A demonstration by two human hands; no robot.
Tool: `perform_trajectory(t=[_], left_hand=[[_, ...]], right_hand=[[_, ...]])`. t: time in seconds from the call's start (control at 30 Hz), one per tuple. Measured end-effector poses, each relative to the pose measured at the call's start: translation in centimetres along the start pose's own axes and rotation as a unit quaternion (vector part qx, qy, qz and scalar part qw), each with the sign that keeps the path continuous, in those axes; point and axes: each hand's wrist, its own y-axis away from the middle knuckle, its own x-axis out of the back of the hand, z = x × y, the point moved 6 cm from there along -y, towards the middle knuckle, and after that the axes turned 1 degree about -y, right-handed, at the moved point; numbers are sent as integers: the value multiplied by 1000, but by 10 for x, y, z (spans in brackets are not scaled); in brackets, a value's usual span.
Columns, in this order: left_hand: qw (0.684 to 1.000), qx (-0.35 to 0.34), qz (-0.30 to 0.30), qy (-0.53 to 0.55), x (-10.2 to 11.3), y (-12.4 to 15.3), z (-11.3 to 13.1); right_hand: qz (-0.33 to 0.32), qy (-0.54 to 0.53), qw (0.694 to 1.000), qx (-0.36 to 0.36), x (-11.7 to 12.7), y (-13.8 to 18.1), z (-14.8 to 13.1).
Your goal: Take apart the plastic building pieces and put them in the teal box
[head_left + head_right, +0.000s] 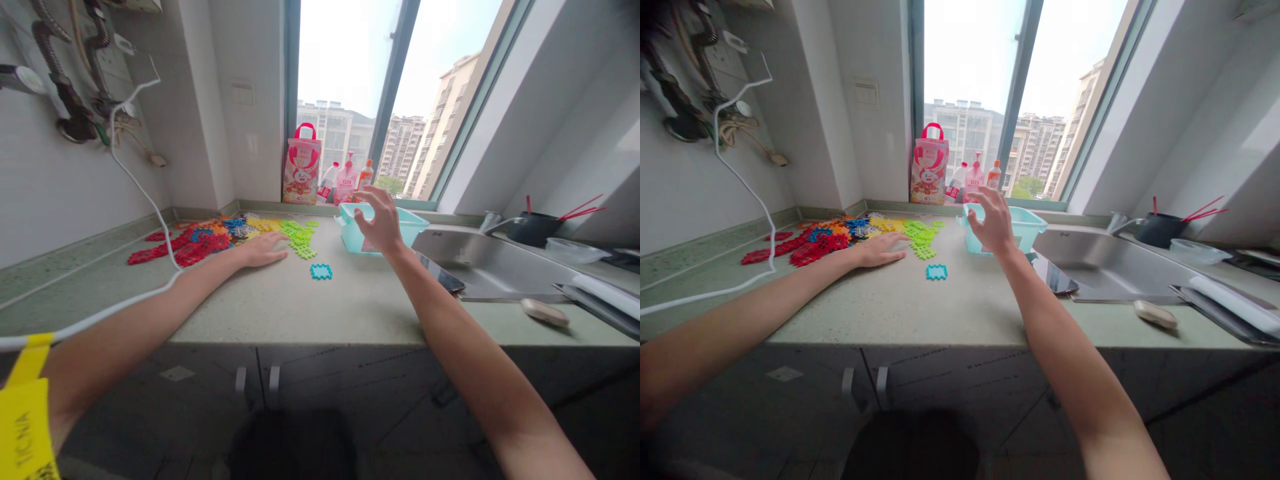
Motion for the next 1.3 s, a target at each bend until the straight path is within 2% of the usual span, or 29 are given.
perform_trajectory(t=[0.07, 0.13, 0.27, 0.37, 0.43, 0.53, 0.77, 0.87, 0.93, 1.0, 1.07, 1.13, 1.17, 1.3], left_hand=[[1000, 18, -16, -2, -5, -1, -4], [999, 37, -21, -9, -8, -2, -9], [998, 51, 1, -25, -12, -6, -15], [998, 55, 37, -23, -12, -8, -17], [996, 51, 65, -16, -10, -8, -15], [994, 37, 101, -34, -3, -8, -9], [991, -26, 99, -81, 6, -9, 9], [989, -53, 109, -88, 13, -5, 4], [987, -48, 114, -103, 22, 1, -9], [985, 12, 113, -127, 36, 8, -31], [975, 116, 98, -160, 52, 19, -60], [949, 240, 80, -186, 68, 36, -90], [937, 282, 75, -192, 75, 45, -102], [897, 406, 34, -169, 82, 72, -137]], right_hand=[[-62, -75, 995, 39, -11, 3, -21], [-168, -133, 976, 49, -30, 11, -39], [-386, -181, 904, 25, -67, 41, -64], [-467, -181, 866, 7, -81, 56, -74], [-476, -177, 861, -10, -88, 60, -76], [-454, -167, 875, -12, -98, 60, -76], [-426, -72, 898, 86, -123, 51, -86], [-416, -89, 904, 49, -116, 46, -82], [-432, -141, 891, 2, -108, 46, -75], [-458, -192, 868, -31, -100, 49, -67], [-480, -205, 852, -36, -96, 53, -61], [-493, -190, 848, -24, -96, 56, -58], [-494, -185, 849, -22, -97, 57, -57], [-484, -199, 852, -25, -99, 57, -64]])
